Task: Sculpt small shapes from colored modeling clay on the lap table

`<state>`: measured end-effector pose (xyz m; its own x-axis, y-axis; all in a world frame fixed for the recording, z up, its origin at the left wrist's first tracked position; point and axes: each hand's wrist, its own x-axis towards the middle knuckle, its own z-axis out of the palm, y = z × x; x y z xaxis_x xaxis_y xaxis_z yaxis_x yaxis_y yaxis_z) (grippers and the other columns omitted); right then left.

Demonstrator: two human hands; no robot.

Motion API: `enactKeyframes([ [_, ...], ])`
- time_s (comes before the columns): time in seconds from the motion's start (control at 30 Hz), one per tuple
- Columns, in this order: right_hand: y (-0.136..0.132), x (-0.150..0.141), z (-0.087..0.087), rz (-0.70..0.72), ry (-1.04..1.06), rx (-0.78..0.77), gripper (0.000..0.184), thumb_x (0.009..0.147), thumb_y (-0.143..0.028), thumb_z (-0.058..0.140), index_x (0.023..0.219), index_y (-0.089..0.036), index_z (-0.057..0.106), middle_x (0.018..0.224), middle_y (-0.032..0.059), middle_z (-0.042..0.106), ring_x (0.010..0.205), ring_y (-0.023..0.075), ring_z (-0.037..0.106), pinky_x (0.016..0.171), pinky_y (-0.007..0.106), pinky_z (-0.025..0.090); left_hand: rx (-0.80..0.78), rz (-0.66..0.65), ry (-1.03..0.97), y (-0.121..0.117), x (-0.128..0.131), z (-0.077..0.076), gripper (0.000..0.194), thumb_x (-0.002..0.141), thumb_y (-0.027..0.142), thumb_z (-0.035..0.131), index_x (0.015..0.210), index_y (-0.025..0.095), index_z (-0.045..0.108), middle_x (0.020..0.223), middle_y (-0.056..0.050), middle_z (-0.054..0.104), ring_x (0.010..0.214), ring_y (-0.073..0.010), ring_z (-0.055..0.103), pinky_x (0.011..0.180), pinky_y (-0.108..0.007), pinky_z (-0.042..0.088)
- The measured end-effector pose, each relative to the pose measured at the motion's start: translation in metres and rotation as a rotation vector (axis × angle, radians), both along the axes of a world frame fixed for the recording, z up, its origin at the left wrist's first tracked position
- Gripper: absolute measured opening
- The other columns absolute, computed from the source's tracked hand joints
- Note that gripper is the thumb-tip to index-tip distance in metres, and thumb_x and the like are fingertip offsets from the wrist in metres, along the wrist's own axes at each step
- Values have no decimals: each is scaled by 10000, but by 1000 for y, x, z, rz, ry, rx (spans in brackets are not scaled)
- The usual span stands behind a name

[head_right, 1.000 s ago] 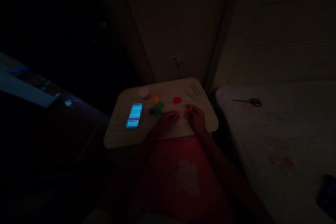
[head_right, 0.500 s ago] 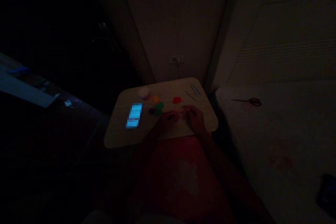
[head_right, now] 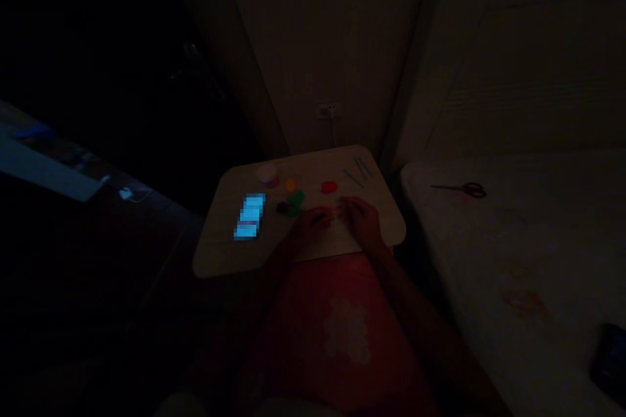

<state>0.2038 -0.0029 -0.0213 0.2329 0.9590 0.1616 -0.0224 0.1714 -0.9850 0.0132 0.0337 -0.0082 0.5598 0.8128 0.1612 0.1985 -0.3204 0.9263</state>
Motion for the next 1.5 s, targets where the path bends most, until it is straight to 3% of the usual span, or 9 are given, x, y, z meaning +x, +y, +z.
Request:
enactKeyframes([
  [0.1,-3,-2,6,-10,-31,-6,345,909,-450,613,1079,-183,751,783,62,745,607,171,627,565,298,485,1,-6,-8,1,0,-1,219,924,330,587,889,149,704,903,-45,712,815,-163,617,773,-259,478],
  [0.3,-5,-4,6,-11,-54,16,487,930,-527,626,1286,-196,648,955,103,792,667,193,682,585,309,513,16,-12,-15,2,0,-1,235,928,347,587,921,151,715,903,-50,710,820,-168,619,783,-268,480],
  [0.5,-2,-1,-2,-13,-103,29,329,939,-489,601,1058,-210,727,1007,94,786,687,194,683,597,307,501,20,-4,-12,0,0,1,241,938,349,585,888,152,714,882,-51,710,847,-179,639,814,-280,495],
  [0.7,-6,-1,11,-15,-145,69,192,871,-276,551,736,-211,672,645,14,670,605,169,605,619,289,461,5,-4,-45,0,1,0,224,935,342,594,906,161,723,1008,-78,745,1001,-215,673,903,-312,514],
  [0.8,-7,-1,14,-50,-130,69,180,824,-248,552,666,-215,629,596,-2,608,599,159,557,611,280,431,6,-15,-50,1,1,0,232,932,353,600,886,158,719,991,-82,745,1028,-224,677,925,-317,514],
  [1.07,-2,-3,5,-14,119,-44,218,806,-382,602,898,-210,699,735,25,652,594,162,551,545,286,414,9,-7,-25,0,0,1,214,930,326,592,872,154,706,927,-71,733,989,-223,677,893,-315,517],
  [1.3,-4,-3,10,-9,15,-16,260,869,-451,604,906,-215,707,707,23,656,584,167,563,551,296,440,29,-19,-10,1,-1,0,234,944,336,577,890,155,716,911,-64,728,920,-205,664,860,-300,508],
  [1.5,-2,-5,6,8,82,-35,198,815,-370,606,820,-201,707,659,16,636,564,155,549,541,283,420,20,-16,3,2,-3,-2,282,950,374,574,925,139,726,872,-63,713,808,-179,636,767,-273,496],
])
